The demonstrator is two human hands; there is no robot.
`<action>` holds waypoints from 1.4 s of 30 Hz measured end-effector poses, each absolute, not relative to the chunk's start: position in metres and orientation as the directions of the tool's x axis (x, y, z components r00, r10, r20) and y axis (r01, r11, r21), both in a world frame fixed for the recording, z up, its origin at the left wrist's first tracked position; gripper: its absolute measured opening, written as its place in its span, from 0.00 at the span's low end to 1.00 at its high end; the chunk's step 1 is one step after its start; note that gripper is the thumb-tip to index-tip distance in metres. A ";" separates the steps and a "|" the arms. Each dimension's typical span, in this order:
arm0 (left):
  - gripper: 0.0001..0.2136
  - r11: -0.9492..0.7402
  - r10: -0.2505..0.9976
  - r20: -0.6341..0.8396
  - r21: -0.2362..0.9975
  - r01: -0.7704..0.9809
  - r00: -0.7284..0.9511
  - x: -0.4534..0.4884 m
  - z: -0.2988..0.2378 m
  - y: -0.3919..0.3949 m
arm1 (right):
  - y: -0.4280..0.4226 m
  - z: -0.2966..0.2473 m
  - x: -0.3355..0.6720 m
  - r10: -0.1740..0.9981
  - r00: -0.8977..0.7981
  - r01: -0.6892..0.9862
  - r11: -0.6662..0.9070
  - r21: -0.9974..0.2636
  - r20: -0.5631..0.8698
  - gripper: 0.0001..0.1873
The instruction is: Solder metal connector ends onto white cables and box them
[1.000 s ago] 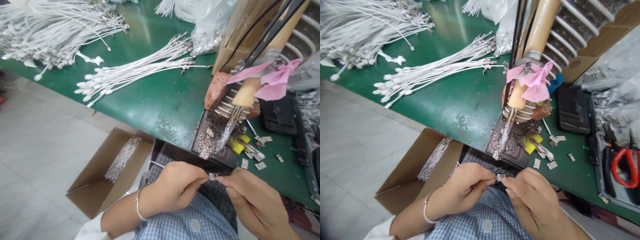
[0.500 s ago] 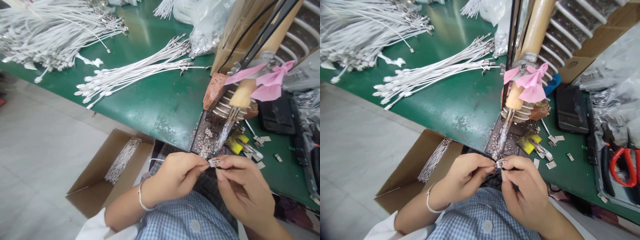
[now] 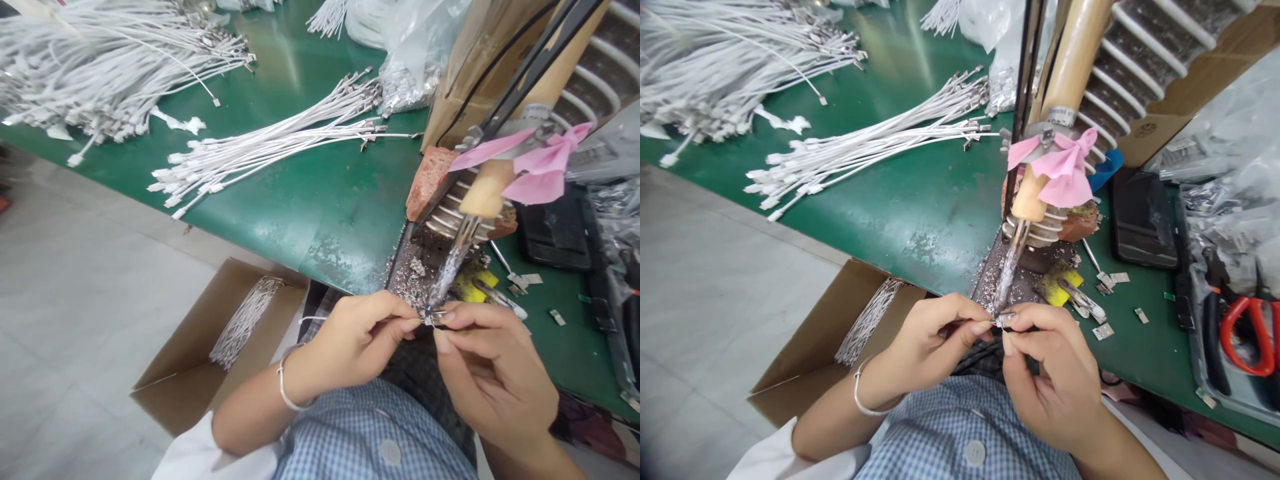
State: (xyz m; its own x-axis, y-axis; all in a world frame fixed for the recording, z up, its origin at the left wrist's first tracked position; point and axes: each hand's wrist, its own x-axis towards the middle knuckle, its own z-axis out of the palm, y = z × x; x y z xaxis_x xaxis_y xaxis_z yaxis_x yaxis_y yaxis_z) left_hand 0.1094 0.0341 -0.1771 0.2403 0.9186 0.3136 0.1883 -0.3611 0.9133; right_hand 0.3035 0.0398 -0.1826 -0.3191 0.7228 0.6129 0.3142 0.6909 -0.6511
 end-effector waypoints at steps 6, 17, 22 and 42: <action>0.05 -0.373 0.915 0.331 0.912 0.173 0.232 0.110 -0.176 0.034 | 0.041 -0.182 0.303 0.720 -0.319 0.311 0.694 -0.649 0.616 0.11; 0.04 -0.403 0.904 0.365 0.901 0.159 0.224 0.110 -0.178 0.034 | 0.037 -0.183 0.306 0.723 -0.325 0.292 0.690 -0.662 0.610 0.12; 0.04 -0.394 0.908 0.356 0.904 0.162 0.221 0.111 -0.175 0.034 | 0.038 -0.182 0.305 0.724 -0.320 0.297 0.689 -0.661 0.611 0.11; 0.03 -0.259 0.941 0.185 0.932 0.252 0.284 0.105 -0.172 0.016 | 0.024 -0.182 0.312 0.771 -0.367 0.231 0.617 -0.752 0.520 0.13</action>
State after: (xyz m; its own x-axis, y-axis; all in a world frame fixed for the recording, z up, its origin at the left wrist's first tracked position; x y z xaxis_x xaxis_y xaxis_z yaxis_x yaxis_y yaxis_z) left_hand 0.1052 0.0163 -0.1722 0.2840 0.9408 0.1850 0.2518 -0.2593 0.9324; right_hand 0.3115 0.0239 -0.1819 -0.3673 0.7714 0.5197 0.2314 0.6170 -0.7522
